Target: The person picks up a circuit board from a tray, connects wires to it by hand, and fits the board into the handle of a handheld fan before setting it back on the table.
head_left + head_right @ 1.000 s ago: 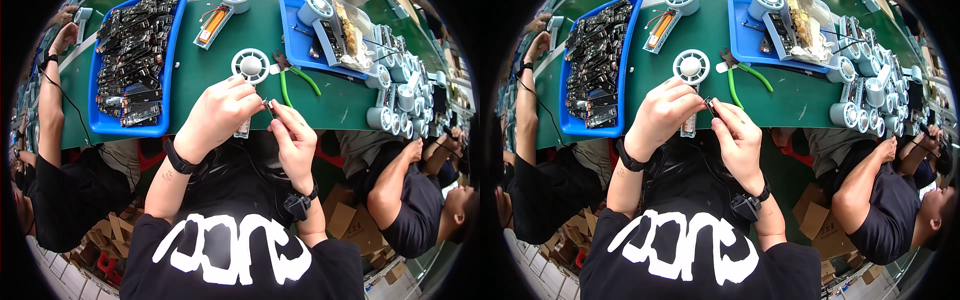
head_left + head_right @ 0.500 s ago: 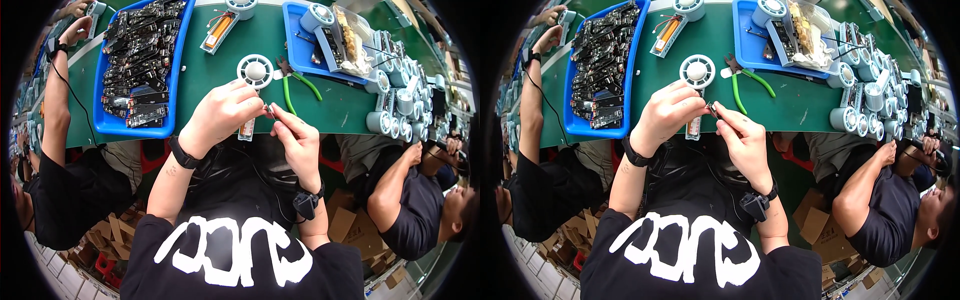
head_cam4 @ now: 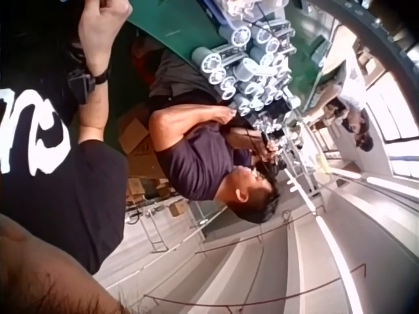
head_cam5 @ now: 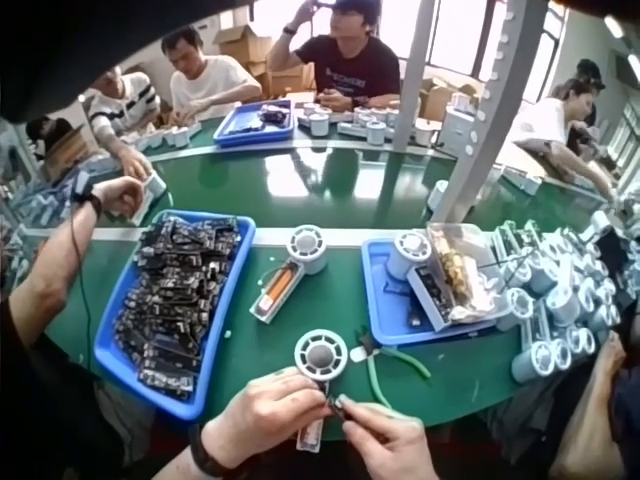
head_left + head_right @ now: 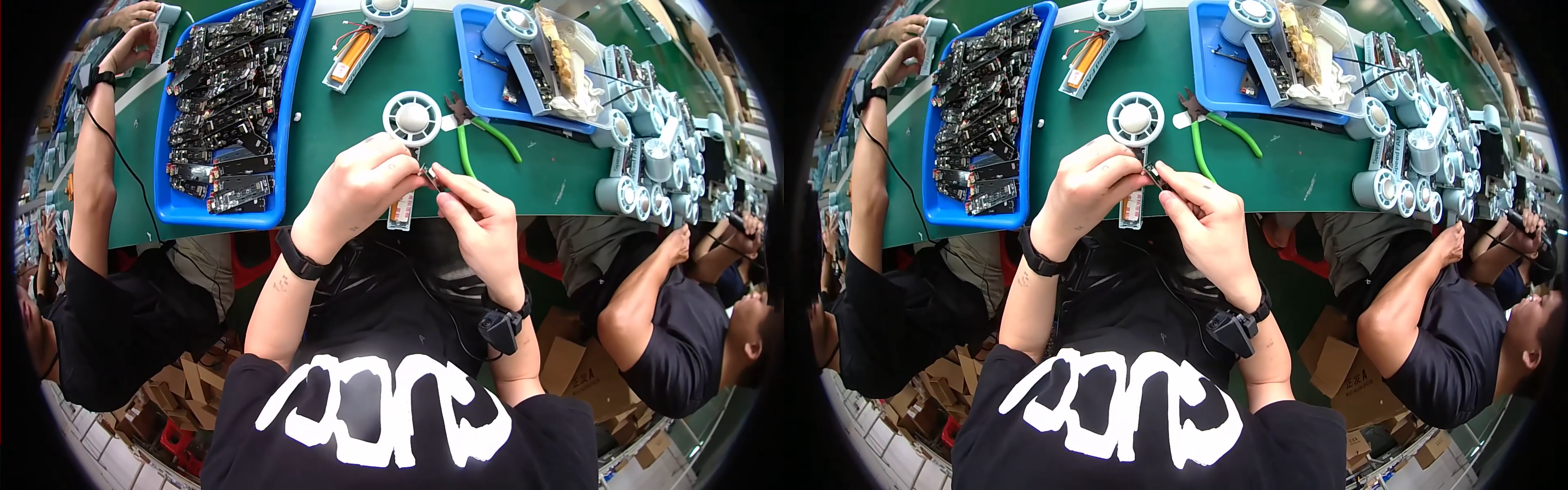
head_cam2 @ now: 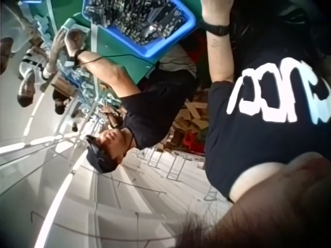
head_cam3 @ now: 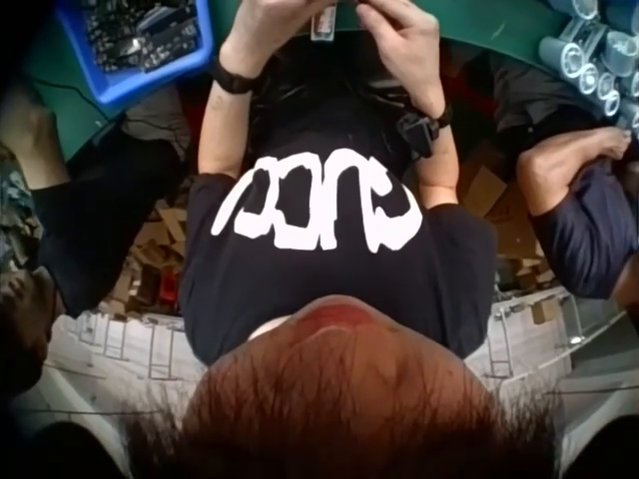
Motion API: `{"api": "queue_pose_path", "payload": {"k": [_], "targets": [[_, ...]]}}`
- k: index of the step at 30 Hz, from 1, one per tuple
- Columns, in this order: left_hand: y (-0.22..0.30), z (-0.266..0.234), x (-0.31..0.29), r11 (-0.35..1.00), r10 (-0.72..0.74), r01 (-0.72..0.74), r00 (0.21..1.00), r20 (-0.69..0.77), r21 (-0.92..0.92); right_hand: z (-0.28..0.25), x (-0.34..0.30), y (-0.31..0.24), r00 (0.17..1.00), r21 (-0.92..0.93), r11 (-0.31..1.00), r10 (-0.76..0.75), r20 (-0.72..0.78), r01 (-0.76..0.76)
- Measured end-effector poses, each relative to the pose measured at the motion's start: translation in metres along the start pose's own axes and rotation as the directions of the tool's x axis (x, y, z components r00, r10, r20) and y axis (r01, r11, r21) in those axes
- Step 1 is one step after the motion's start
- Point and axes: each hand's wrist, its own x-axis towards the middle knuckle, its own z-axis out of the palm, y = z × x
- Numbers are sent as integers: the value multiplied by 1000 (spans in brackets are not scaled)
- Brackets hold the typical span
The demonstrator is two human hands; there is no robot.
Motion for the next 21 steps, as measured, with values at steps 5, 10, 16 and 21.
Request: {"api": "queue_pose_path", "payload": {"k": [5, 10, 16, 21], "targets": [[6, -6, -2, 999, -49, 49, 999, 19, 22, 0, 3, 1, 1000, 59, 998, 26, 11, -26], [9, -7, -6, 996, -75, 75, 997, 9, 39, -2, 1, -2, 1000, 44, 999, 4, 19, -5], [7, -8, -7, 993, -116, 114, 991, -61, -36, -7, 9, -9, 995, 62, 998, -14, 97, 8], [1, -15, 1, 999, 14, -14, 1000, 15, 43, -15, 17, -8, 984, 74, 997, -8, 176, -5]]}}
